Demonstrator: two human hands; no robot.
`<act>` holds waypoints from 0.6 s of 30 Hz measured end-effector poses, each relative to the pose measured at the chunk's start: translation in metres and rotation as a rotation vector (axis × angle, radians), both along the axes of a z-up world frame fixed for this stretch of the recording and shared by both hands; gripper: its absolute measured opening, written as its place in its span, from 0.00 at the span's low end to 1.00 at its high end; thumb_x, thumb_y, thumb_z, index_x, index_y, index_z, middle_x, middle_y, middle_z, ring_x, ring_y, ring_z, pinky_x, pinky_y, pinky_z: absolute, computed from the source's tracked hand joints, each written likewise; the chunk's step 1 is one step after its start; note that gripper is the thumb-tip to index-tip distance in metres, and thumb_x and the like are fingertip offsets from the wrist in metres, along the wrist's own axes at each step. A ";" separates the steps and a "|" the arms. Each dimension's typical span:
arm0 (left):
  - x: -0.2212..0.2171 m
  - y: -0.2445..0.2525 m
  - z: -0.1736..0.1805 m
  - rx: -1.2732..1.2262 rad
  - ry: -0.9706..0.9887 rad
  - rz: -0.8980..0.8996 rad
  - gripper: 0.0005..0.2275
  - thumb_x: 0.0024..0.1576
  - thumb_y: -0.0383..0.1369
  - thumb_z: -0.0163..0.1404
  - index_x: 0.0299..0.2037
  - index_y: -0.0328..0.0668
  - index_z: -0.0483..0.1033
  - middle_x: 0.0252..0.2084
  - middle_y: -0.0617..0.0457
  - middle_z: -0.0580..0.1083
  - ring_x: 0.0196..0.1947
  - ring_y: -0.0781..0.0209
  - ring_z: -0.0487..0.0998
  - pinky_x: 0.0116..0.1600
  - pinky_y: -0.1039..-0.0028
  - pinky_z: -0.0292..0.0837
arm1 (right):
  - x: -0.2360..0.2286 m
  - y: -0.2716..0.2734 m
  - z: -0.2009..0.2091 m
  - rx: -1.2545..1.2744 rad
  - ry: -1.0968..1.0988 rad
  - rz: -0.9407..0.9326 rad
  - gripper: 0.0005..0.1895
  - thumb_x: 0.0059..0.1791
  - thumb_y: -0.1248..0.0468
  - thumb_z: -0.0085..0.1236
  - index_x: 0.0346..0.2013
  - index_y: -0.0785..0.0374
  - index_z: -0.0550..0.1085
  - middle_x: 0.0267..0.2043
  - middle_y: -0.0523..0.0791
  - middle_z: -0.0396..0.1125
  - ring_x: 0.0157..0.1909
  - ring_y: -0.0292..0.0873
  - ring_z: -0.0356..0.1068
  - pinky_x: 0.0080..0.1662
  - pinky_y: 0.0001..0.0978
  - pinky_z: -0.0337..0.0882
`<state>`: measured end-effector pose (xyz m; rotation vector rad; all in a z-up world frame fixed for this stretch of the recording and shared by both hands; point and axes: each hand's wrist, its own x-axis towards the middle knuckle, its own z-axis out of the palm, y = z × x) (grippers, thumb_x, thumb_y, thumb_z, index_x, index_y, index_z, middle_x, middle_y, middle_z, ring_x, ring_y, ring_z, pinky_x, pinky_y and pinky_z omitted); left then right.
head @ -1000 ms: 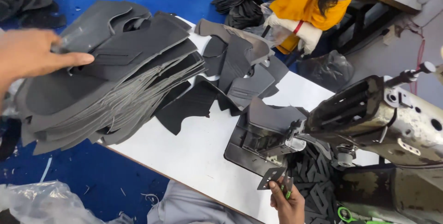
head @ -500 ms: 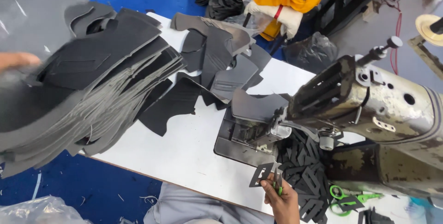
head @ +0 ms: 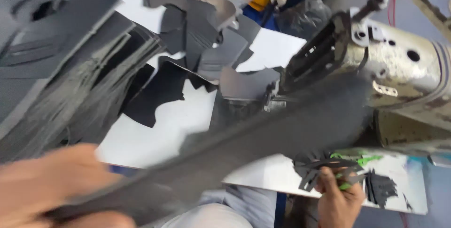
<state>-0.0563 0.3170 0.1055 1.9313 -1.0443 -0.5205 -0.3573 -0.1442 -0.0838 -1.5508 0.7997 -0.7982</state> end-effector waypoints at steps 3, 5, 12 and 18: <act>-0.038 -0.109 0.001 0.066 0.149 -0.119 0.14 0.51 0.43 0.63 0.41 0.45 0.86 0.37 0.56 0.77 0.35 0.65 0.77 0.38 0.73 0.71 | -0.056 -0.033 -0.024 -0.154 -0.139 -0.072 0.06 0.54 0.75 0.56 0.46 0.73 0.72 0.43 0.50 0.71 0.42 0.39 0.71 0.46 0.31 0.72; -0.042 -0.154 -0.023 0.168 0.260 -0.183 0.13 0.50 0.42 0.62 0.38 0.40 0.84 0.37 0.49 0.75 0.35 0.61 0.77 0.38 0.70 0.72 | -0.087 -0.046 -0.022 -0.239 -0.204 -0.105 0.07 0.56 0.75 0.55 0.49 0.73 0.70 0.50 0.52 0.72 0.48 0.41 0.74 0.52 0.34 0.76; -0.063 -0.230 -0.138 0.146 0.712 -0.136 0.17 0.56 0.38 0.60 0.52 0.37 0.77 0.43 0.46 0.80 0.42 0.63 0.79 0.49 0.72 0.74 | -0.057 0.019 0.025 0.000 -0.365 -0.082 0.07 0.55 0.73 0.59 0.46 0.70 0.72 0.37 0.52 0.71 0.32 0.39 0.70 0.38 0.31 0.73; -0.074 -0.234 -0.194 -0.088 0.849 -0.019 0.28 0.56 0.37 0.59 0.65 0.31 0.67 0.56 0.48 0.78 0.54 0.65 0.77 0.59 0.73 0.72 | 0.012 0.076 0.009 0.248 0.113 -0.021 0.14 0.47 0.74 0.62 0.48 0.69 0.76 0.33 0.45 0.73 0.25 0.33 0.67 0.26 0.23 0.66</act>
